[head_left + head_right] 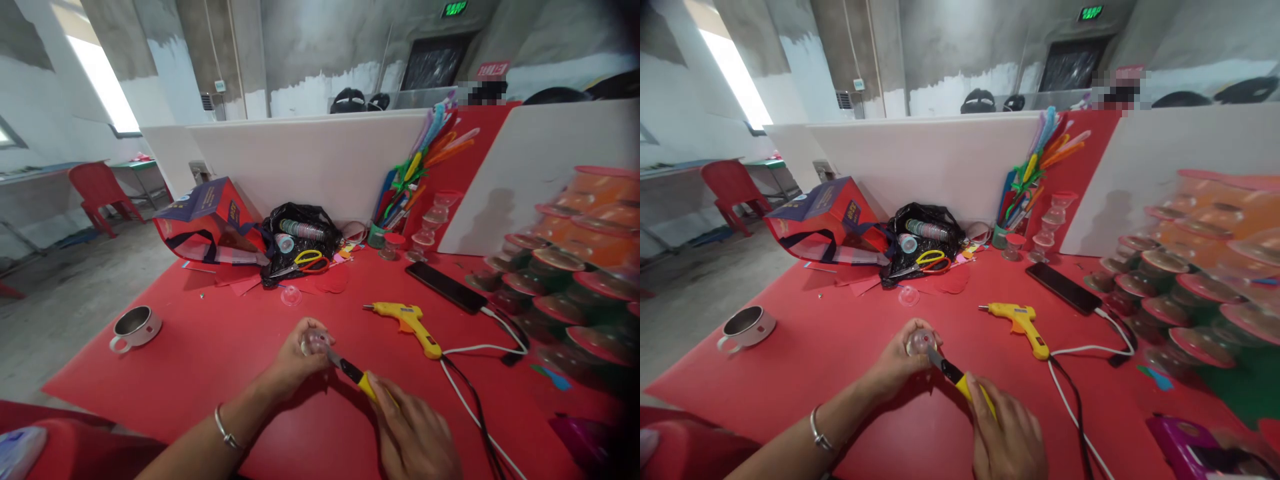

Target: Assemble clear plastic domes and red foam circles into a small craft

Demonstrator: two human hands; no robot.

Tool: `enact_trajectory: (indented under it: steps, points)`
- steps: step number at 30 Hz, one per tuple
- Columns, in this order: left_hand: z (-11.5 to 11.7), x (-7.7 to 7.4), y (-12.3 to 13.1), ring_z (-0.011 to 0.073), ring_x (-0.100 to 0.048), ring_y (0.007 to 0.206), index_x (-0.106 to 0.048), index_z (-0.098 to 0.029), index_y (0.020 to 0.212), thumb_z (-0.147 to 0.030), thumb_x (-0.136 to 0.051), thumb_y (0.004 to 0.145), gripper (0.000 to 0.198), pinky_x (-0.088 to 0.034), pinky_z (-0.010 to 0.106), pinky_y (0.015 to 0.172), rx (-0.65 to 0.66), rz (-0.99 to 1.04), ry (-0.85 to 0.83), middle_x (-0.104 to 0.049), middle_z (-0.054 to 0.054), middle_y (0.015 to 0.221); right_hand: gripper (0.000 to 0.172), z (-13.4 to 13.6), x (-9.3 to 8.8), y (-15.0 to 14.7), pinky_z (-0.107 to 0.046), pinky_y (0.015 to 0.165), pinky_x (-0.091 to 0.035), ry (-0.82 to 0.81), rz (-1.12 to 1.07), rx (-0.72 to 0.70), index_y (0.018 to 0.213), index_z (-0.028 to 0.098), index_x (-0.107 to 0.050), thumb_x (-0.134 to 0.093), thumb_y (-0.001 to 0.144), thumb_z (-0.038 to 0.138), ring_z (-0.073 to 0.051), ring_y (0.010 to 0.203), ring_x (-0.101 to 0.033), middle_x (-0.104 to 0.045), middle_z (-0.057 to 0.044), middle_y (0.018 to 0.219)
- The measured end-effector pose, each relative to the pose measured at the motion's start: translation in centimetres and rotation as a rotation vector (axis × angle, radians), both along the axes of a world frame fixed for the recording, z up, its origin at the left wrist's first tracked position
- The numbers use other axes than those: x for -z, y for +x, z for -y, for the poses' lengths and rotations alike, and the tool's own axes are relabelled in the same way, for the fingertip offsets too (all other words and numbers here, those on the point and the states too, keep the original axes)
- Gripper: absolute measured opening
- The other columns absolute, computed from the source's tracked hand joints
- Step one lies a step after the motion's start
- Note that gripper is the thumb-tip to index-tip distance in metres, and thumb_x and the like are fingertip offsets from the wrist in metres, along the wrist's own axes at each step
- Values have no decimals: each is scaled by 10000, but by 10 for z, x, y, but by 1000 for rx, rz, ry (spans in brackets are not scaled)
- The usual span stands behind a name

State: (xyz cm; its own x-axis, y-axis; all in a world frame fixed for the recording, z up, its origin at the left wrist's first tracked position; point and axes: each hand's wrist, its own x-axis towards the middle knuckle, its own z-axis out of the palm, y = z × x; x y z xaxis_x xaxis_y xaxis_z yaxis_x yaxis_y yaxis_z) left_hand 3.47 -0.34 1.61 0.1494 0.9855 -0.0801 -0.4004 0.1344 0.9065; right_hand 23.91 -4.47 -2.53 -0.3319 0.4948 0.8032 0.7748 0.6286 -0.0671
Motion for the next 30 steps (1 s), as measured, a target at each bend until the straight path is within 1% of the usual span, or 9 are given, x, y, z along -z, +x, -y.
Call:
enact_trajectory:
  steps: [4,9,13,18,21,25,28,30]
  points:
    - [-1,4,0,86,-570,605,-517,-199,920,-256,-843,612,452,-463,206,532,-13,-6,-5,-628,11,903,652,-2,9,7,-317,774,-440,10,54,-37,1518,188,-351,-484,893,58,-206,929,-641,-715,-107,1065]
    - [0,3,0,66,-534,567,-523,-194,922,-185,-780,618,398,-425,193,507,-11,-32,-10,-622,0,883,652,-4,16,9,-320,775,-442,4,58,-17,1507,172,-375,-500,877,58,-208,928,-647,-712,-111,1086]
    - [0,2,0,65,-526,549,-527,-194,902,-193,-779,621,378,-411,188,495,-20,-54,-11,-616,-12,835,656,-4,18,9,-322,782,-445,-3,67,-21,1510,171,-366,-494,876,62,-206,925,-650,-713,-106,1089]
    - [0,0,1,58,-505,489,-523,-195,886,-265,-824,640,395,-348,163,454,-13,-76,-1,-609,-30,709,664,-5,20,10,-322,775,-446,-11,74,19,1519,181,-345,-482,881,60,-207,927,-651,-713,-105,1096]
    - [0,-2,1,75,-531,515,-515,-198,893,-311,-833,649,417,-367,171,474,-9,-66,11,-630,-16,704,642,-5,18,10,-328,784,-442,-6,76,33,1510,175,-362,-484,889,67,-208,928,-649,-712,-108,1093]
    - [0,-2,2,77,-530,513,-513,-200,881,-240,-813,615,403,-395,191,474,-54,-92,-9,-634,-16,752,611,-4,16,8,-321,781,-437,-13,66,-6,1487,179,-399,-473,892,60,-202,947,-643,-708,-103,1100]
    - [-1,0,3,71,-506,490,-526,-196,882,-215,-776,623,361,-362,184,449,-40,-117,-13,-616,-22,719,588,-4,17,6,-319,787,-436,-19,48,-16,1463,182,-434,-486,891,59,-205,964,-638,-706,-106,1104]
    - [-2,1,3,67,-505,503,-533,-194,887,-225,-780,626,361,-349,176,453,-41,-124,-6,-622,-13,741,574,-4,17,6,-319,790,-434,-10,40,-11,1447,178,-456,-496,887,54,-205,953,-639,-707,-109,1099]
